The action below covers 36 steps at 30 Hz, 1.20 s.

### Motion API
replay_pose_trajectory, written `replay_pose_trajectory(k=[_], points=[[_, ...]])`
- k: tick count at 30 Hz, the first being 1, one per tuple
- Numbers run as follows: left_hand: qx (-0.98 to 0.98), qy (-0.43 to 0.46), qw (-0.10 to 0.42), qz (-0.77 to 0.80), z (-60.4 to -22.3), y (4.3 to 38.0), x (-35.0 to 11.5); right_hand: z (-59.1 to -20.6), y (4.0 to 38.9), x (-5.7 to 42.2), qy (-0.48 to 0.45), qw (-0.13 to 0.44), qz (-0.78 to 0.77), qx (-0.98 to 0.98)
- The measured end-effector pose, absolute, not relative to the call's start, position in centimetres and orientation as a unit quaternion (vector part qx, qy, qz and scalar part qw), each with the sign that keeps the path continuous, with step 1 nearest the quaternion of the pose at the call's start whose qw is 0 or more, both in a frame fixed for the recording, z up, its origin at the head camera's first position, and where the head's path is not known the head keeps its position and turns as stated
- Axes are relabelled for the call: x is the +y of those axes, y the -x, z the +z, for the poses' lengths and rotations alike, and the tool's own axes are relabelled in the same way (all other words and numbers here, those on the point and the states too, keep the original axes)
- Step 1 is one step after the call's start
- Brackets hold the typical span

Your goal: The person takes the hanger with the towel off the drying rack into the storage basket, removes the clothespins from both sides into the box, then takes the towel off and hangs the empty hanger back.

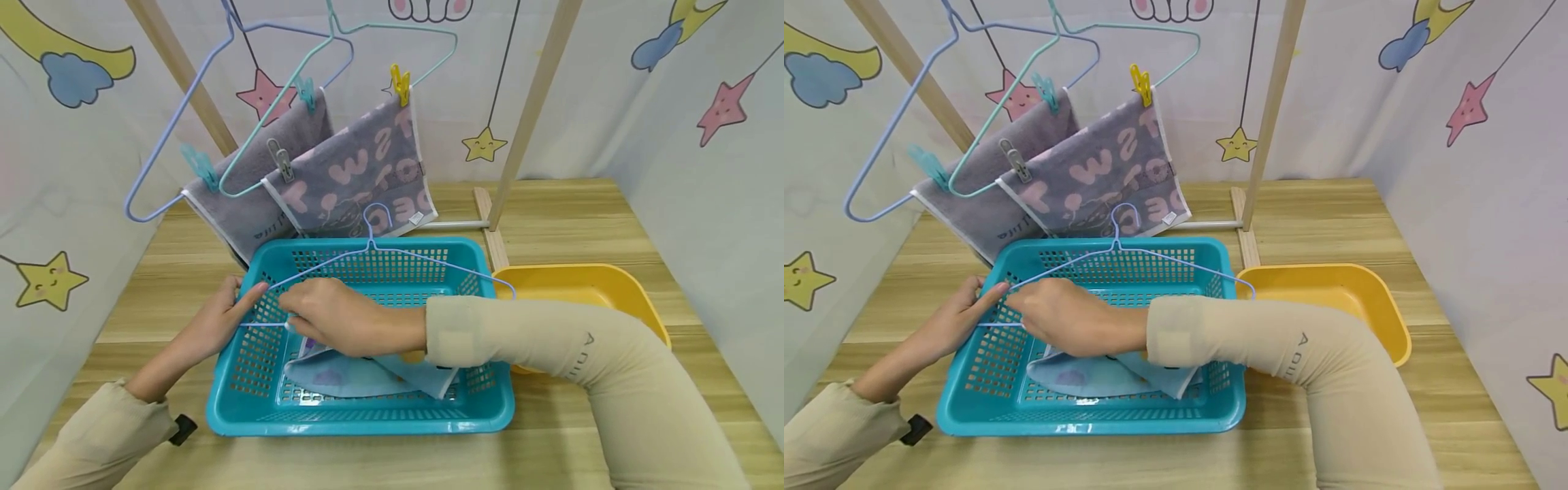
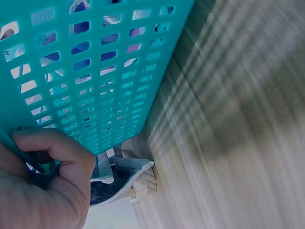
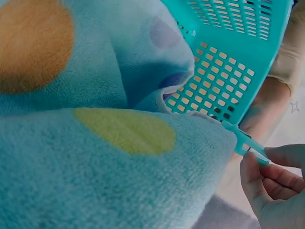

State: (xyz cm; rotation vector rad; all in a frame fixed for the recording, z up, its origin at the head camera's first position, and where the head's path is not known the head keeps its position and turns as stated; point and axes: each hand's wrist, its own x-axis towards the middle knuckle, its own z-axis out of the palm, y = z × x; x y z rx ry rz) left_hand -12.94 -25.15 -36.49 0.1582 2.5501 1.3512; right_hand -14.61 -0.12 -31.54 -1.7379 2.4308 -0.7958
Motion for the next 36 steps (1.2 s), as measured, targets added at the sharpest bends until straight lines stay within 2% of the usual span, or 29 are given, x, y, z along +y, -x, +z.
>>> replay_pose_trajectory(k=[18, 36], points=[[0.872, -0.053, 0.128, 0.470, -36.6, 13.1, -25.2, -29.4, 15.0, 1.9, 0.496, 0.046, -0.381, 0.779], [0.876, -0.053, 0.124, 0.462, -36.5, 12.9, -25.1, -29.2, 16.8, 6.8, 0.452, 0.062, -0.455, 0.764]])
